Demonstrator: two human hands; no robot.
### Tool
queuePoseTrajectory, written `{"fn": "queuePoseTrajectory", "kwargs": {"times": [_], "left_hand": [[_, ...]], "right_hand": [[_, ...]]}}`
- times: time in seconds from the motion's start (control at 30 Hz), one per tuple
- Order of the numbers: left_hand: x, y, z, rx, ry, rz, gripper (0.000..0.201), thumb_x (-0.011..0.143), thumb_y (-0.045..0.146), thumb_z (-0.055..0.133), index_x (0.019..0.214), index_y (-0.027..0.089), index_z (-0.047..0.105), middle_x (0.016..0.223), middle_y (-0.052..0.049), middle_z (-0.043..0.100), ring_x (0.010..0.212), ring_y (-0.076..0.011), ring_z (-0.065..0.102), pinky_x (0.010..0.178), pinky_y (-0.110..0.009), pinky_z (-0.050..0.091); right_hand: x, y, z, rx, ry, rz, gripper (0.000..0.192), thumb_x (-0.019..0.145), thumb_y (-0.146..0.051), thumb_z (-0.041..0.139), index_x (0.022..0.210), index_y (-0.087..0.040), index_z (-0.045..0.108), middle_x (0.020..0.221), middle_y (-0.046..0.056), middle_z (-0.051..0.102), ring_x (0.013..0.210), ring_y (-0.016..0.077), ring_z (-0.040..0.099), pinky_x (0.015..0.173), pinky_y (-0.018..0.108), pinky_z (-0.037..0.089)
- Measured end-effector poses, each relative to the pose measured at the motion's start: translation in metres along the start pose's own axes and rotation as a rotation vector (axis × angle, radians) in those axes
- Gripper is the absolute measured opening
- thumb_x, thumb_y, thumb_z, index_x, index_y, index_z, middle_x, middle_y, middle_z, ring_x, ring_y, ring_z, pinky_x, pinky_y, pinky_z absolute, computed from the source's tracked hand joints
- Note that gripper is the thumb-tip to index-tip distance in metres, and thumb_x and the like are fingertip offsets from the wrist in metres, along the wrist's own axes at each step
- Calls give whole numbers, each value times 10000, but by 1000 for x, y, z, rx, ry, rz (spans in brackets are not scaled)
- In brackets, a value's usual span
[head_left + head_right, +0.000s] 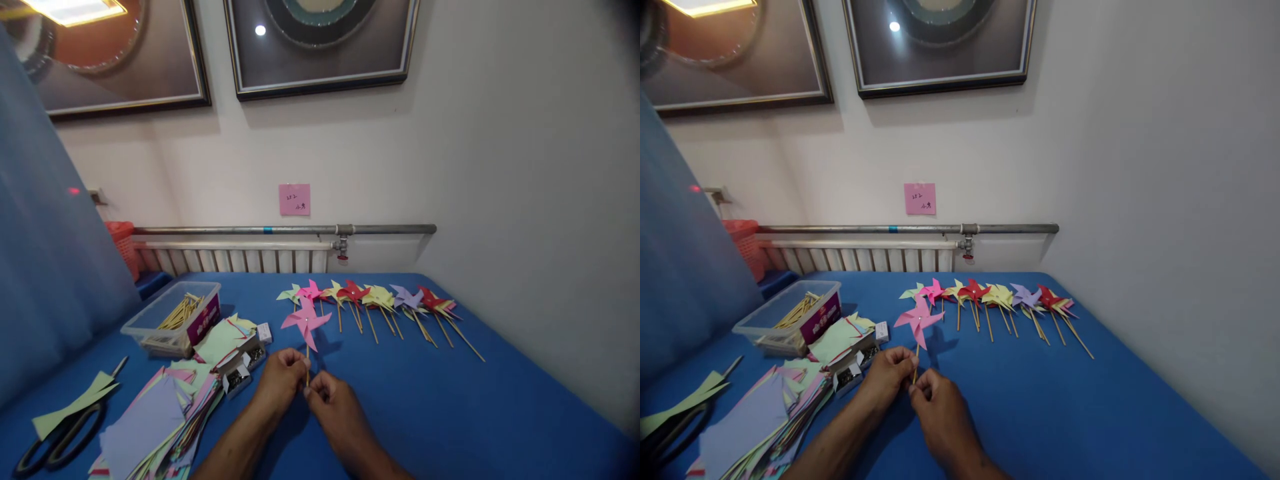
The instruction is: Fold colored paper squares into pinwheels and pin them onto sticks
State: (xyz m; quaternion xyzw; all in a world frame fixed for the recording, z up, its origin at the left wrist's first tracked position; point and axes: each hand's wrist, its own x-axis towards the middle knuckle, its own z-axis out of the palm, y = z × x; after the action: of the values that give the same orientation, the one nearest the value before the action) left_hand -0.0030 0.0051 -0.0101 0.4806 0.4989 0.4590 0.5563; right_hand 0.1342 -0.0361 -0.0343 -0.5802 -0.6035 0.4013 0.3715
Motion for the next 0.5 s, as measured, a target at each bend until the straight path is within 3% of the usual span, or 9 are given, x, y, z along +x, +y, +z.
{"fn": "queuePoseTrajectory", "kwargs": {"times": [0.2, 0.5], "left_hand": [[2, -4, 3, 21, -9, 14, 281, 633, 436, 788, 601, 208, 626, 503, 30, 577, 457, -118, 488, 516, -270, 365], [2, -5, 2, 58, -2, 46, 230, 635, 387, 771, 622, 206, 630, 526, 31, 584, 469, -118, 496, 528, -265, 352]], "right_hand": [[1, 1, 0, -45, -3, 29, 184, 921, -148, 621, 753, -221, 607, 693, -25, 662, 656, 154, 580, 611, 273, 326], [1, 7, -4, -86, 12, -46, 154, 928, -172, 613, 782, -209, 645, 719, -6, 704, 680, 159, 609, 630, 267, 341]]}}
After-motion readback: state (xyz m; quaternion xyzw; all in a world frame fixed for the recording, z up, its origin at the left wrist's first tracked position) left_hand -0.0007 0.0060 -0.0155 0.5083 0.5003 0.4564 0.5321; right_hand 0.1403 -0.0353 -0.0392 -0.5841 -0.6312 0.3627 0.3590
